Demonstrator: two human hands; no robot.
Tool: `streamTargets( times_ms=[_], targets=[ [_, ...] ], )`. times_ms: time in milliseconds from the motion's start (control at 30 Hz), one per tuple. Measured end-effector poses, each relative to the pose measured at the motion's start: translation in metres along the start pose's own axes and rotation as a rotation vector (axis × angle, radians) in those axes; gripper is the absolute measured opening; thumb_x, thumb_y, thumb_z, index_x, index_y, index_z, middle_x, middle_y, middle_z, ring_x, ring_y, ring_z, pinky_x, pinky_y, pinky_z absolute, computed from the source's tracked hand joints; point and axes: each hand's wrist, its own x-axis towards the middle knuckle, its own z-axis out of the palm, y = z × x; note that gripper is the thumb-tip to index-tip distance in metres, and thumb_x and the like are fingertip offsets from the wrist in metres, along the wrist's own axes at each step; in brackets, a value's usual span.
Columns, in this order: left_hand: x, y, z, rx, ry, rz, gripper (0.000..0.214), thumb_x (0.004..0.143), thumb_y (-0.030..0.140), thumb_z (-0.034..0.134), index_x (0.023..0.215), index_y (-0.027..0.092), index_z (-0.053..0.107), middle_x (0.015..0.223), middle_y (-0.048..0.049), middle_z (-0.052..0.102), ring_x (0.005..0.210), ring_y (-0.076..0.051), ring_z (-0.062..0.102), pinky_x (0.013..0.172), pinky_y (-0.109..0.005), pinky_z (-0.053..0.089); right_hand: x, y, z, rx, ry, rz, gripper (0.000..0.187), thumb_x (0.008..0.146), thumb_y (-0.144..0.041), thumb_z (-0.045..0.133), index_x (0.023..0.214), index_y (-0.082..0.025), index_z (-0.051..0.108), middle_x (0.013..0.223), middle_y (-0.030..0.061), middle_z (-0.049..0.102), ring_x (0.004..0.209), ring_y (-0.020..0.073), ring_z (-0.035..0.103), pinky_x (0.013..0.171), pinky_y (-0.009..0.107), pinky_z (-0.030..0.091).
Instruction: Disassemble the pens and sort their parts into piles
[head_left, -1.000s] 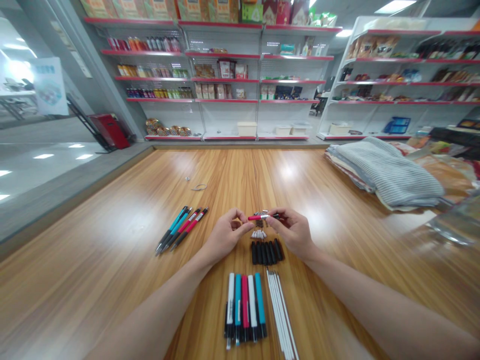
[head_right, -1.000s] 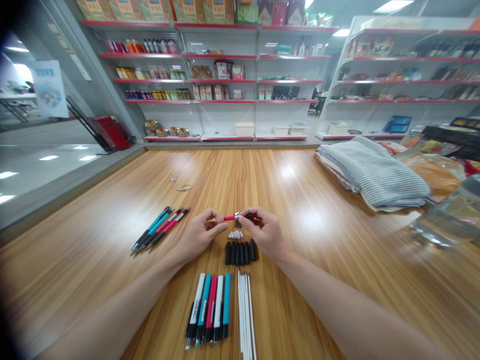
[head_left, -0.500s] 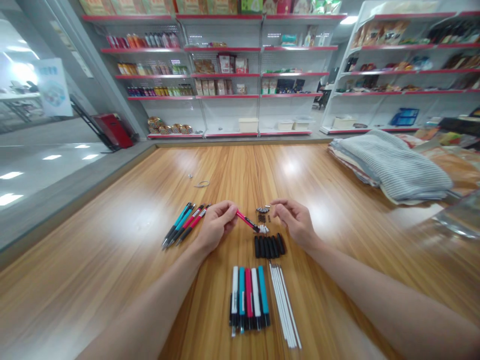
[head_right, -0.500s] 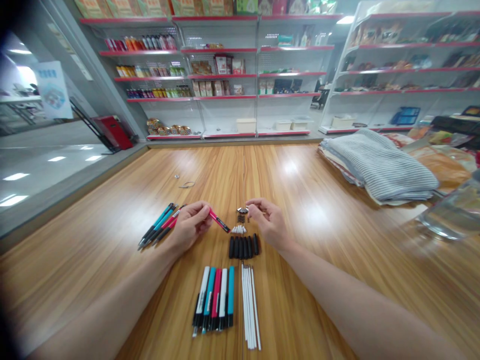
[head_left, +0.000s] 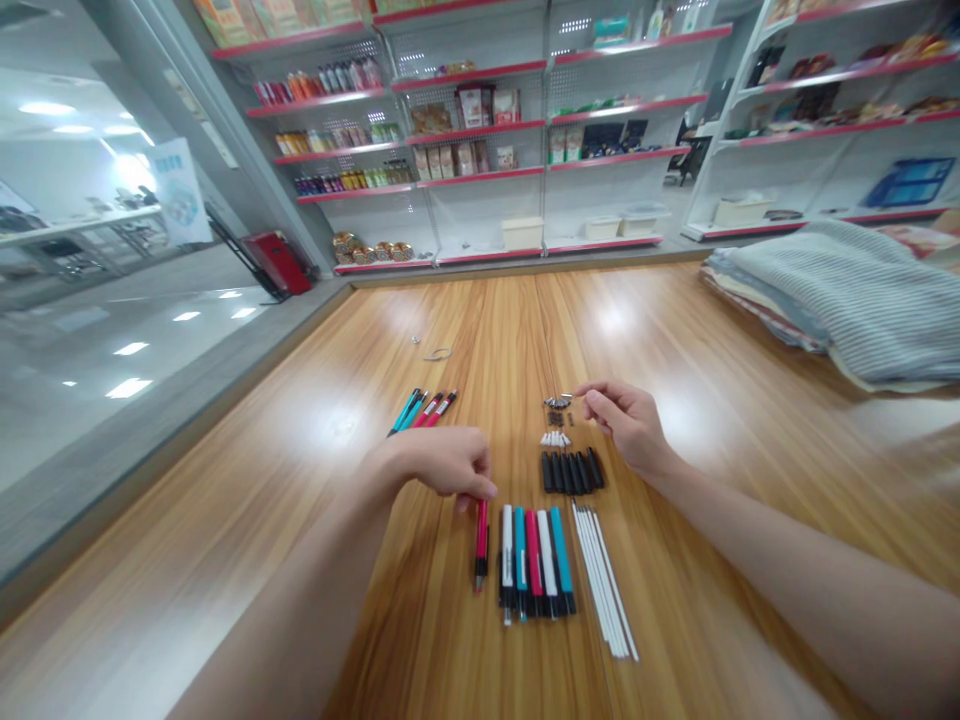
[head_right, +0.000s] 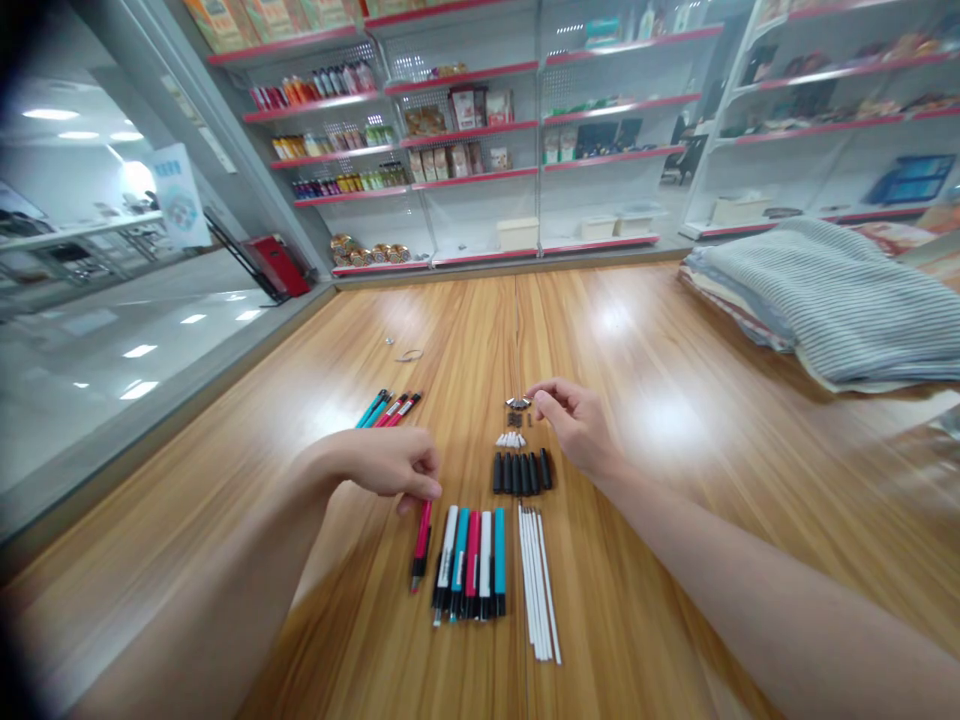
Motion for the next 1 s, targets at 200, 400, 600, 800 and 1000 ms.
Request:
streamTargets(
  times_ms=[200, 400, 600, 800, 1000],
  targets=[
    [0.010, -0.002, 0.007, 0.069, 0.022, -0.109, 0.021, 0.073, 0.035, 0.058, 0.065, 0.016, 0.063, 0.058, -0.0058, 0.068, 0.043, -0.014, 0.054, 0.041, -0.022, 0.036, 0.000, 0.001, -0.001, -0.006, -0.025, 0.003, 0.026, 0.086, -0.037, 0.056, 0.087, -0.014, 0.066, 0.064, 0.0006, 0.056, 0.053, 0.0090, 0.046, 0.048, 0.023, 0.035],
    [0.009, 0.003, 0.009, -0.064, 0.064, -0.137, 0.022, 0.072, 0.025, 0.058, 0.092, 0.018, 0.051, 0.065, -0.0032, 0.070, 0.042, -0.015, 0.059, 0.037, -0.020, 0.036, 0.000, 0.002, 0.000, -0.005, -0.019, 0.008, 0.027, 0.085, -0.038, 0.056, 0.087, -0.013, 0.067, 0.063, 0.0008, 0.056, 0.053, 0.0097, 0.047, 0.048, 0.023, 0.036],
    [0.011, 0.001, 0.010, -0.104, -0.042, -0.112, 0.010, 0.074, 0.024, 0.058, 0.078, 0.017, 0.052, 0.065, -0.0046, 0.070, 0.045, -0.016, 0.061, 0.039, -0.021, 0.040, 0.000, 0.003, -0.001, -0.006, -0.028, 0.016, 0.025, 0.085, -0.036, 0.057, 0.087, -0.013, 0.067, 0.062, 0.0011, 0.056, 0.053, 0.0092, 0.047, 0.046, 0.022, 0.034],
    [0.014, 0.005, 0.015, -0.204, -0.132, -0.122, 0.014, 0.075, 0.026, 0.062, 0.074, 0.015, 0.052, 0.061, -0.0053, 0.068, 0.048, -0.017, 0.063, 0.044, -0.024, 0.047, 0.001, 0.004, 0.000, -0.019, -0.025, 0.011, 0.024, 0.083, -0.035, 0.058, 0.086, -0.013, 0.067, 0.060, 0.0008, 0.057, 0.052, 0.0098, 0.048, 0.046, 0.022, 0.035],
    [0.015, 0.006, 0.018, -0.235, -0.165, -0.111, 0.012, 0.076, 0.024, 0.060, 0.073, 0.016, 0.052, 0.062, -0.0064, 0.068, 0.049, -0.017, 0.064, 0.047, -0.027, 0.050, 0.001, 0.002, 0.000, -0.015, -0.028, 0.004, 0.022, 0.083, -0.033, 0.058, 0.085, -0.013, 0.067, 0.059, 0.0001, 0.056, 0.051, 0.0095, 0.047, 0.047, 0.022, 0.035]
  ],
)
